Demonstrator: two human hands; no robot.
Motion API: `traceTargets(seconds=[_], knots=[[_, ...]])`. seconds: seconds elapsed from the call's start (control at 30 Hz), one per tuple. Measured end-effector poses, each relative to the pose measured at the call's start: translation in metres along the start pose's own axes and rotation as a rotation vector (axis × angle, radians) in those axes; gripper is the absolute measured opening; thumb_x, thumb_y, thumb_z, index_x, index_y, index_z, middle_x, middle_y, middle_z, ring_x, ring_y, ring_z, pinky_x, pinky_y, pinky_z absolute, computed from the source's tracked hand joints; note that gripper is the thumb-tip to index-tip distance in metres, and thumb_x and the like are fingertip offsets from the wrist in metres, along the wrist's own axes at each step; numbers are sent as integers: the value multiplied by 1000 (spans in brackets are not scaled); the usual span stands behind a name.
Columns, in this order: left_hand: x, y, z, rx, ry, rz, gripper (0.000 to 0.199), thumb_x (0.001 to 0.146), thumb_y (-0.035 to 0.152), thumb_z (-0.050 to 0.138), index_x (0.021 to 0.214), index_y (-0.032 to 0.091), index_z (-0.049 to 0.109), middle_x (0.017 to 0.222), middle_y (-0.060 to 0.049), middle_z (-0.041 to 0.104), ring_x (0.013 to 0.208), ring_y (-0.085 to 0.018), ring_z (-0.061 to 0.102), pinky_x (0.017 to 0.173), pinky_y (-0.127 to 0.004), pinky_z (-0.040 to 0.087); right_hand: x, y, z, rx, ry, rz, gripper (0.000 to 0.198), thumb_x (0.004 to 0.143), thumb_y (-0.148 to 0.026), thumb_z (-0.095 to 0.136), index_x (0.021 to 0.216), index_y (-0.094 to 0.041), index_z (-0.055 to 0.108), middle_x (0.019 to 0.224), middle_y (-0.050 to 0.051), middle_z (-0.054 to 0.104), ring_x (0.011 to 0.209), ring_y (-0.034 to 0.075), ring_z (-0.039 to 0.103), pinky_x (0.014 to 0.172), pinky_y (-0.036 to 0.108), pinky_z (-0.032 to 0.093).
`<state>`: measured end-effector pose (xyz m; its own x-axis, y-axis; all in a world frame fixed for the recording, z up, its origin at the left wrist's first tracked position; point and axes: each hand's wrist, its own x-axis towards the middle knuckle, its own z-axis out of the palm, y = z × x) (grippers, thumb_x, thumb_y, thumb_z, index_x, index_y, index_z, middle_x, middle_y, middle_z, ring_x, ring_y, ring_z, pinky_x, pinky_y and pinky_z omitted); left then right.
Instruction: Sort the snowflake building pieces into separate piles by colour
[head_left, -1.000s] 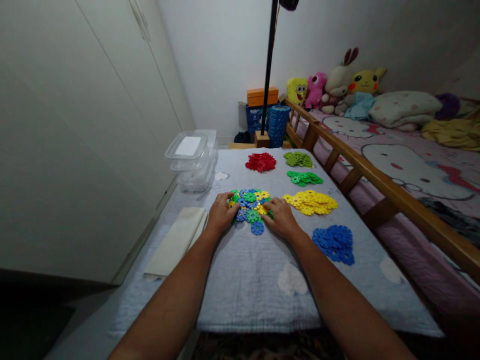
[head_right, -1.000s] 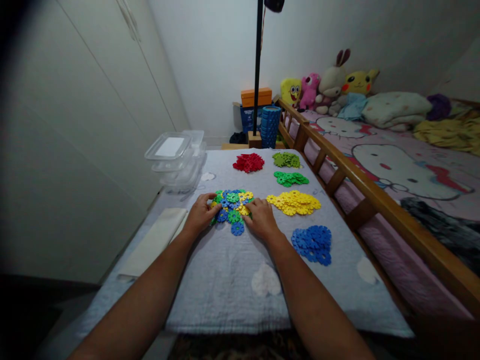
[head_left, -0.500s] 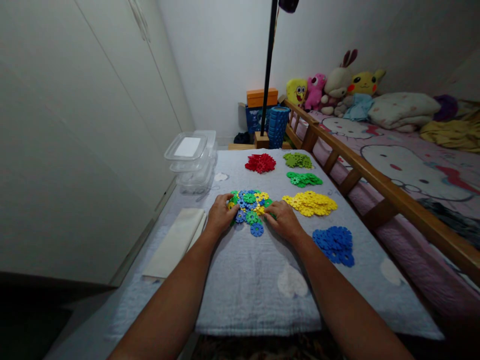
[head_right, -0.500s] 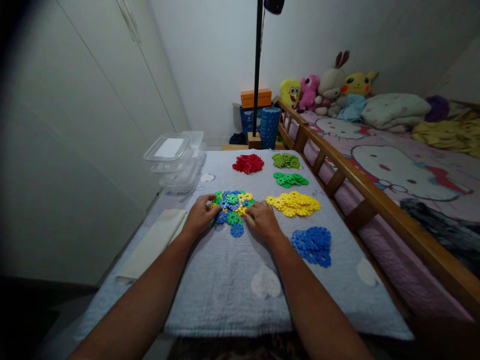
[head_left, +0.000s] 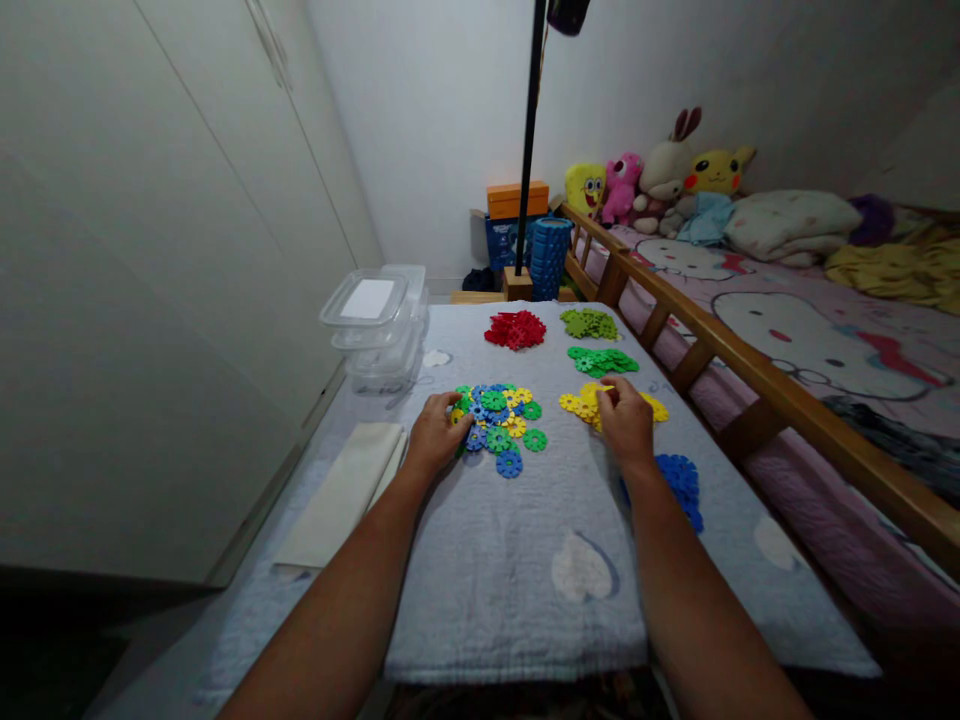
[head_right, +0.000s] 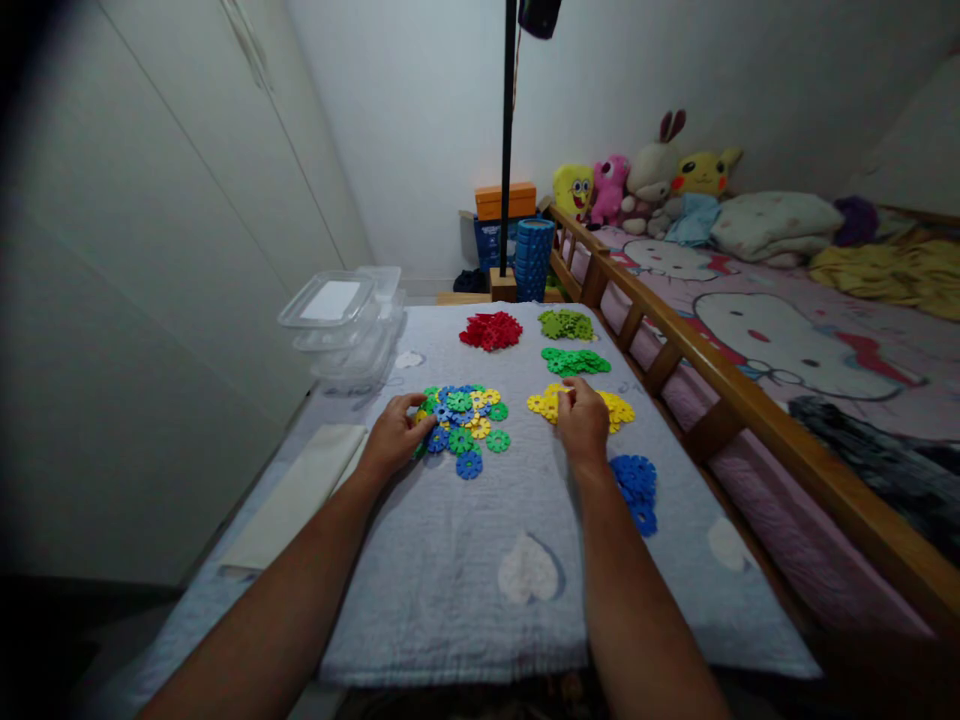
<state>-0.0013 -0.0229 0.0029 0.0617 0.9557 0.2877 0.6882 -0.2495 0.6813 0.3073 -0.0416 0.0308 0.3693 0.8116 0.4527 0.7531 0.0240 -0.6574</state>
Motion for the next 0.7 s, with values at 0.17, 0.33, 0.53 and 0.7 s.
traceTargets(seconds=[0.17, 0.33, 0.53, 0.7], knots=[[0, 0, -1, 13, 3, 3, 31, 84, 32, 64, 111, 19, 63, 113, -9, 64, 110, -25, 61, 100, -42, 49, 13, 18, -19, -186, 100, 163, 31, 79, -26, 49, 100, -16, 69, 80, 8, 70, 74, 23, 60, 74, 33, 43], [0, 1, -1, 12, -1, 3, 30, 84, 32, 64, 111, 19, 62, 113, -10, 64, 111, -25, 61, 100, -42, 49, 15, 30, -23, -277, 52, 216, 25, 78, -24, 53, 96, -17, 69, 80, 8, 69, 74, 23, 59, 72, 32, 41], [0, 1, -1, 14, 5, 3, 28, 83, 32, 64, 109, 20, 63, 112, -9, 64, 107, -24, 62, 98, -40, 51, 14, 32, -21, -374, 12, 227, 21, 79, -22, 54, 90, -19, 71, 83, 9, 71, 75, 23, 59, 69, 32, 39], [0, 0, -1, 24, 0, 1, 31, 84, 33, 64, 111, 19, 63, 113, -9, 64, 104, -24, 63, 95, -40, 52, 14, 33, -23, -407, 0, 239, 24, 79, -19, 51, 91, -18, 72, 87, 11, 72, 79, 25, 60, 71, 34, 39]])
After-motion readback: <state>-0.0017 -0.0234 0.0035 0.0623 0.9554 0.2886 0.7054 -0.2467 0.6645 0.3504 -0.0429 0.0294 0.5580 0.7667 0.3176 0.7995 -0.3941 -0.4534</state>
